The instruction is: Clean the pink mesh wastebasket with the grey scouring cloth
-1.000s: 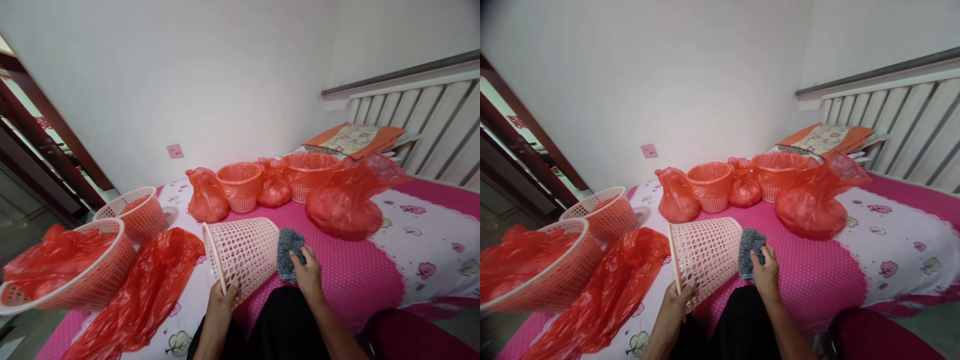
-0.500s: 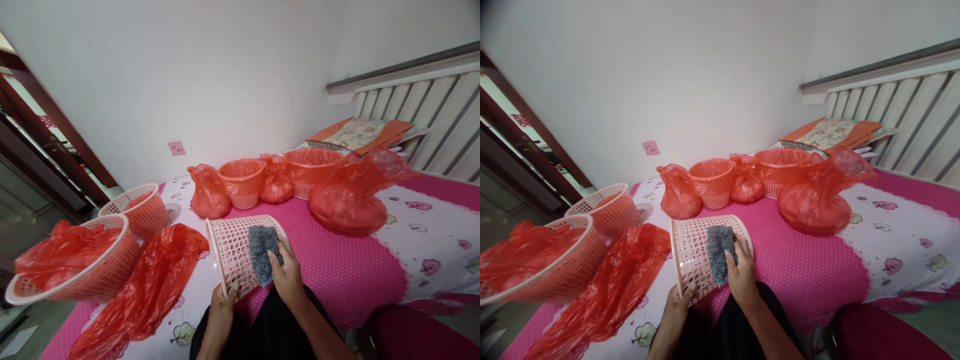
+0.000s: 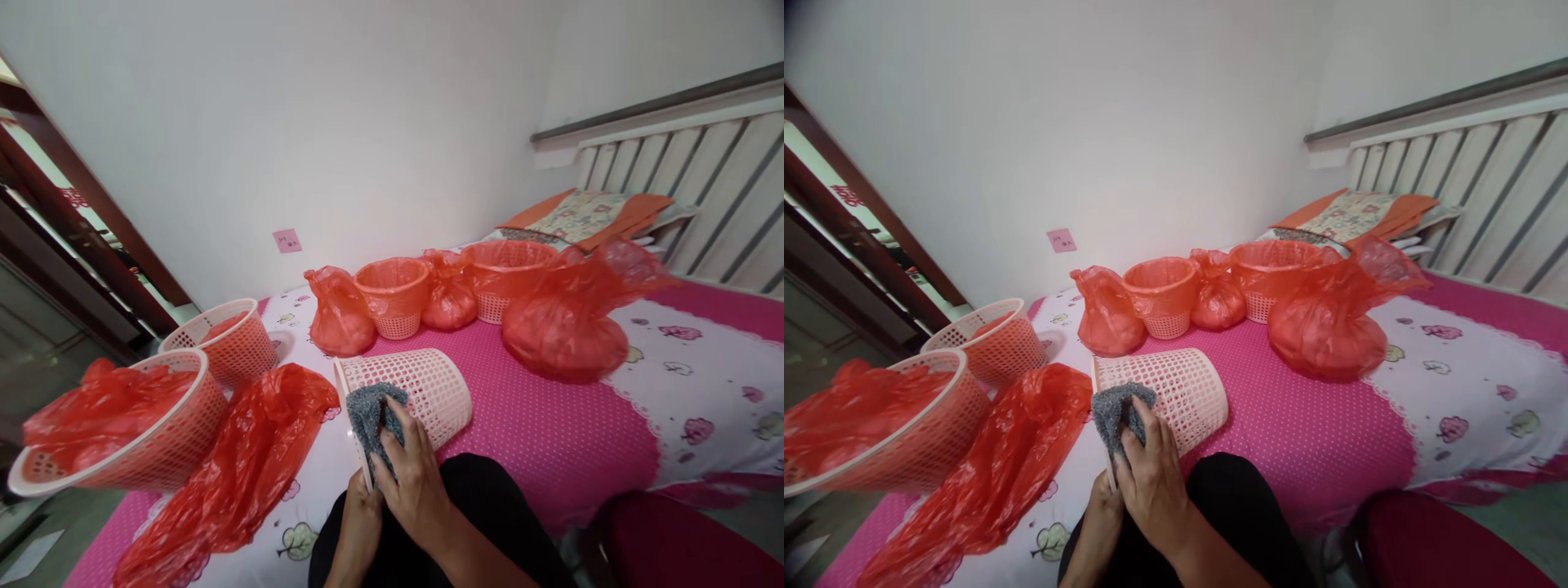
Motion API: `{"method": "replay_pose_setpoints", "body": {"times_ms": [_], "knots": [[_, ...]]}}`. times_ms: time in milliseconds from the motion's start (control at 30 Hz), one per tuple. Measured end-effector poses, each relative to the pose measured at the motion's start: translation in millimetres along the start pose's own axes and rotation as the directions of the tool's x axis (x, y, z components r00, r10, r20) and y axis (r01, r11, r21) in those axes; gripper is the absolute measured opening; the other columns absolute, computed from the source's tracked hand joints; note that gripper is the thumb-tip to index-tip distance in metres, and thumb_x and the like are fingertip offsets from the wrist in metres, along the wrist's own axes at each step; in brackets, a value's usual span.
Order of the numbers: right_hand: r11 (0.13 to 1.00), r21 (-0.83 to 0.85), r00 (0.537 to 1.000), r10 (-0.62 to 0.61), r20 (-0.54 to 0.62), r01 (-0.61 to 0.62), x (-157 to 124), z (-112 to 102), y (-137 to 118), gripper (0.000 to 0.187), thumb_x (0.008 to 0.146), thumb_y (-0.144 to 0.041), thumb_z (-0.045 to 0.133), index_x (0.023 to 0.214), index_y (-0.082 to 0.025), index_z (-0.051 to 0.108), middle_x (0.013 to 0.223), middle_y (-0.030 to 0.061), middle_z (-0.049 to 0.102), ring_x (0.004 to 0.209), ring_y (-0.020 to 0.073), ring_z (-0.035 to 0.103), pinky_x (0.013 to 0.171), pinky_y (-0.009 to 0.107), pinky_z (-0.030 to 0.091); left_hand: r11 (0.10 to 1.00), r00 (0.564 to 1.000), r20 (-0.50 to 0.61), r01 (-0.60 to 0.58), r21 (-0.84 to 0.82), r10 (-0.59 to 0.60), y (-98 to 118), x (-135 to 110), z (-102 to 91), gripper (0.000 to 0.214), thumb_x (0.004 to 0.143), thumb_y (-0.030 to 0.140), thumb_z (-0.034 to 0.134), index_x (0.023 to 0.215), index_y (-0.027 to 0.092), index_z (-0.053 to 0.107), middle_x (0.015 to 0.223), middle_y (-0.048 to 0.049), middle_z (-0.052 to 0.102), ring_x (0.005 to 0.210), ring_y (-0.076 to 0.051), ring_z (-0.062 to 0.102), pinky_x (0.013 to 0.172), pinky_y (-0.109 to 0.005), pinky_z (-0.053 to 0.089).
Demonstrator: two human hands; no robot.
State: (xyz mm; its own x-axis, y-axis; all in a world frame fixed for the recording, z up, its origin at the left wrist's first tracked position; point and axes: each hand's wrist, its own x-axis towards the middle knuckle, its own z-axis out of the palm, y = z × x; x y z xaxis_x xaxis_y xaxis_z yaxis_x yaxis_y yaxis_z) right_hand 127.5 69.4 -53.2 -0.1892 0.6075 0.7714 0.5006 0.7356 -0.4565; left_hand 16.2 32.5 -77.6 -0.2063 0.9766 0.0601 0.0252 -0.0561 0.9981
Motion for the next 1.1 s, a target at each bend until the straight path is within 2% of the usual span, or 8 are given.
{"method": "replay_pose_setpoints", "body": {"times_ms": [200,333,500,667,833,967,1100], "knots": [[1.000,-0.022,0.998,-0.010,-0.066,0.008,10,-1,-1,0.046,0.089,-0.005,0.049,0.131,-0.020,0.062,0.144,0.0156,0.058,0.129,0.0301,0.059,0.106,0.052,0.056,1.000,0.999,0.023,-0.023,0.016,0.023,-1,-1,0.8,0.037,0.085,0.050,0.069,0.099,0.019,0.081,0.104,-0.0111,0.082,0.117,-0.037,0.067,0.108,-0.050,0.050],[1.000,-0.030,0.998,-0.001,-0.065,-0.001,13,-1,1,0.045,0.091,-0.005,0.048,0.132,-0.021,0.061,0.144,0.0157,0.058,0.128,0.0296,0.060,0.104,0.051,0.057,0.999,0.998,0.053,-0.034,0.017,0.033,-1,0,-0.8,0.037,0.087,0.047,0.068,0.108,0.018,0.080,0.114,-0.0109,0.080,0.124,-0.037,0.064,0.116,-0.053,0.042],[0.999,-0.045,0.998,0.007,-0.062,-0.009,15,0,15,0.046,0.090,-0.004,0.047,0.131,-0.020,0.061,0.146,0.0172,0.056,0.130,0.0300,0.058,0.105,0.052,0.056,1.000,0.998,0.065,-0.025,0.003,0.024,-2,1,-1.7,0.035,0.088,0.042,0.069,0.110,0.018,0.079,0.121,-0.0103,0.078,0.129,-0.035,0.061,0.121,-0.053,0.036],[0.989,-0.131,0.997,0.058,-0.055,-0.065,19,-7,46,0.040,0.090,-0.006,0.047,0.124,-0.020,0.063,0.146,0.0189,0.054,0.131,0.0336,0.056,0.104,0.057,0.055,0.999,0.998,0.063,0.007,-0.034,-0.005,0,-1,0.9,0.037,0.088,0.046,0.068,0.107,0.016,0.080,0.125,-0.0121,0.077,0.130,-0.034,0.062,0.120,-0.051,0.038],[0.961,-0.242,0.991,0.119,-0.060,-0.130,20,-17,91,0.035,0.089,-0.009,0.048,0.119,-0.016,0.063,0.142,0.0221,0.054,0.128,0.0373,0.056,0.103,0.062,0.054,0.999,0.998,0.052,0.036,-0.030,-0.034,-1,-2,0.4,0.043,0.086,0.050,0.070,0.109,0.015,0.079,0.127,-0.0143,0.076,0.126,-0.035,0.065,0.118,-0.051,0.041],[0.948,-0.264,0.983,0.162,-0.091,-0.180,10,-25,126,0.029,0.090,-0.012,0.047,0.114,-0.017,0.062,0.141,0.0218,0.053,0.127,0.0366,0.057,0.101,0.062,0.055,0.998,0.998,0.035,0.055,-0.008,-0.054,-6,-3,-1.0,0.047,0.087,0.050,0.069,0.119,0.016,0.076,0.128,-0.0137,0.076,0.127,-0.035,0.064,0.119,-0.052,0.040],[0.946,-0.233,0.973,0.207,-0.106,-0.227,-6,-32,148,0.024,0.094,-0.018,0.046,0.113,-0.018,0.061,0.140,0.0219,0.052,0.126,0.0360,0.057,0.102,0.061,0.054,0.999,0.998,0.046,0.052,0.007,-0.053,-13,-4,-2.0,0.048,0.088,0.051,0.068,0.121,0.017,0.076,0.129,-0.0131,0.075,0.127,-0.035,0.064,0.119,-0.052,0.039]]}}
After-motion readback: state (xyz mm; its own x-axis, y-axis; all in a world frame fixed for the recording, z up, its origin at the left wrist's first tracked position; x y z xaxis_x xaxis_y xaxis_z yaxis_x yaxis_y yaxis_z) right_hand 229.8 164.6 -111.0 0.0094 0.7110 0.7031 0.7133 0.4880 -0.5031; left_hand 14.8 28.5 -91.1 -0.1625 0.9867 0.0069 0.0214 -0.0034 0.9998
